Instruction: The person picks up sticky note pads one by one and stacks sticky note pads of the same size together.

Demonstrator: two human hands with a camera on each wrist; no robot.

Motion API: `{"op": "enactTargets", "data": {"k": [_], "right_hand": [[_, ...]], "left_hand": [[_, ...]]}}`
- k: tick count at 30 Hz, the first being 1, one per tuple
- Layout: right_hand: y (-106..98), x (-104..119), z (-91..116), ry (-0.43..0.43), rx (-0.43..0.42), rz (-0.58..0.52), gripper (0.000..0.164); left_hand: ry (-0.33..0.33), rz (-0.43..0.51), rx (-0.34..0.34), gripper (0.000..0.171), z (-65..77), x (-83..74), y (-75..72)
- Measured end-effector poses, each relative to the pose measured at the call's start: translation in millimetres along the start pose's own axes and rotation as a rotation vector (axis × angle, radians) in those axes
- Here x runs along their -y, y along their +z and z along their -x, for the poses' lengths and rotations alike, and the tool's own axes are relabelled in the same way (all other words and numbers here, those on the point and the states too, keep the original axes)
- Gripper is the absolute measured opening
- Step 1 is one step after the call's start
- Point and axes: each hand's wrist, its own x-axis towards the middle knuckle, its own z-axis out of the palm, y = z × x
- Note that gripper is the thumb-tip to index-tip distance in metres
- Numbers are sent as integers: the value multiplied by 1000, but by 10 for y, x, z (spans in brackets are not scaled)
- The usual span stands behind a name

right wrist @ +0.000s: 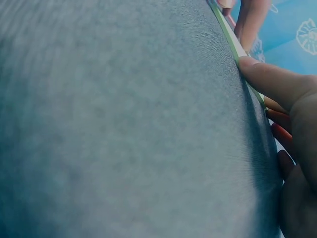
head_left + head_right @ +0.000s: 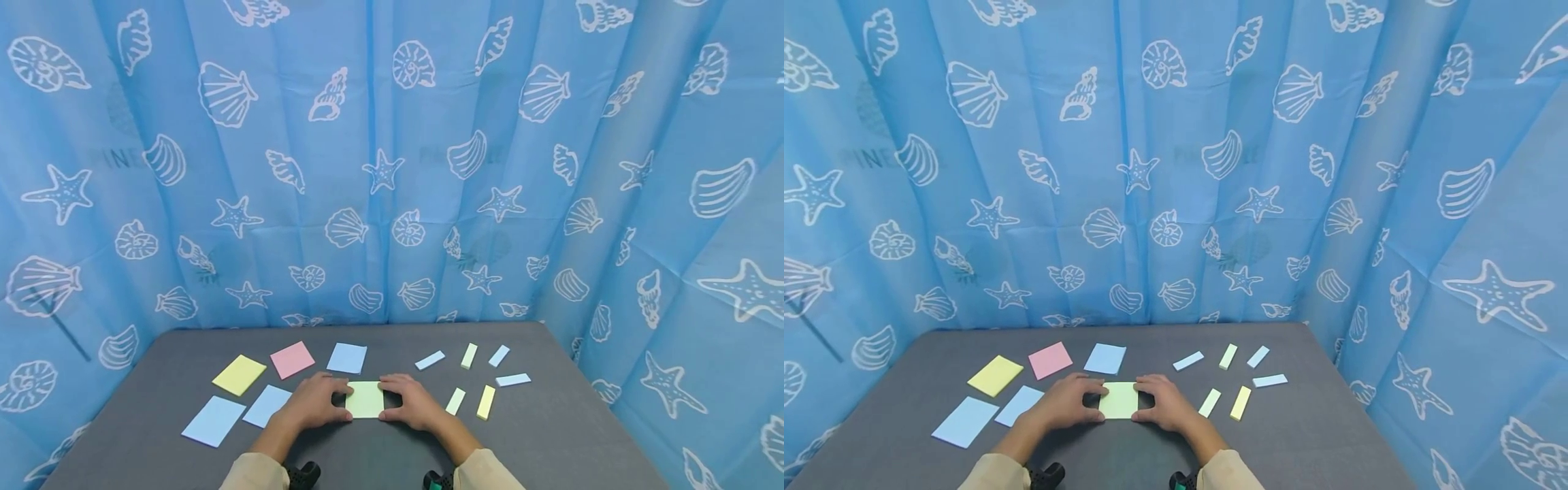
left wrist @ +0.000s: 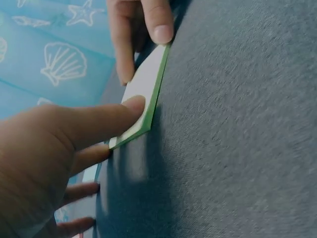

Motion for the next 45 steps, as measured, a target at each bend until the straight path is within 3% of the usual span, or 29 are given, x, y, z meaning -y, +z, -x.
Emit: {"op": "enactTargets", "data": {"k": [3, 7, 12, 16, 19, 24, 28, 36, 45], "right_hand": [[10, 4, -3, -6, 1, -9, 56], [26, -4, -1, -10, 0, -3, 56], [25, -13, 14, -14, -4, 8, 55], [12, -2, 14, -12, -12, 14, 55], [11, 11, 4, -21, -12, 24, 55], [13, 23, 9, -13, -1, 16, 55], [3, 18, 22, -8, -6, 4, 54], [-3, 9, 29, -5, 5, 16, 55], [-20, 24, 35, 24, 16, -3, 56]], "left_hand": [[-23, 59, -28, 43, -19, 42, -1], [-86, 104, -142, 31, -62, 73, 47], [-89, 36, -306, 23, -151, 59, 180], [-79, -57, -375, 30, -232, 55, 259], [-94, -104, -353, 41, -256, 69, 278], [-131, -141, -197, 56, -250, 94, 306], [-144, -149, -126, 59, -241, 90, 327], [-165, -163, -138, 57, -165, 77, 299], [-163, -165, -159, 50, -99, 206, 225]]}}
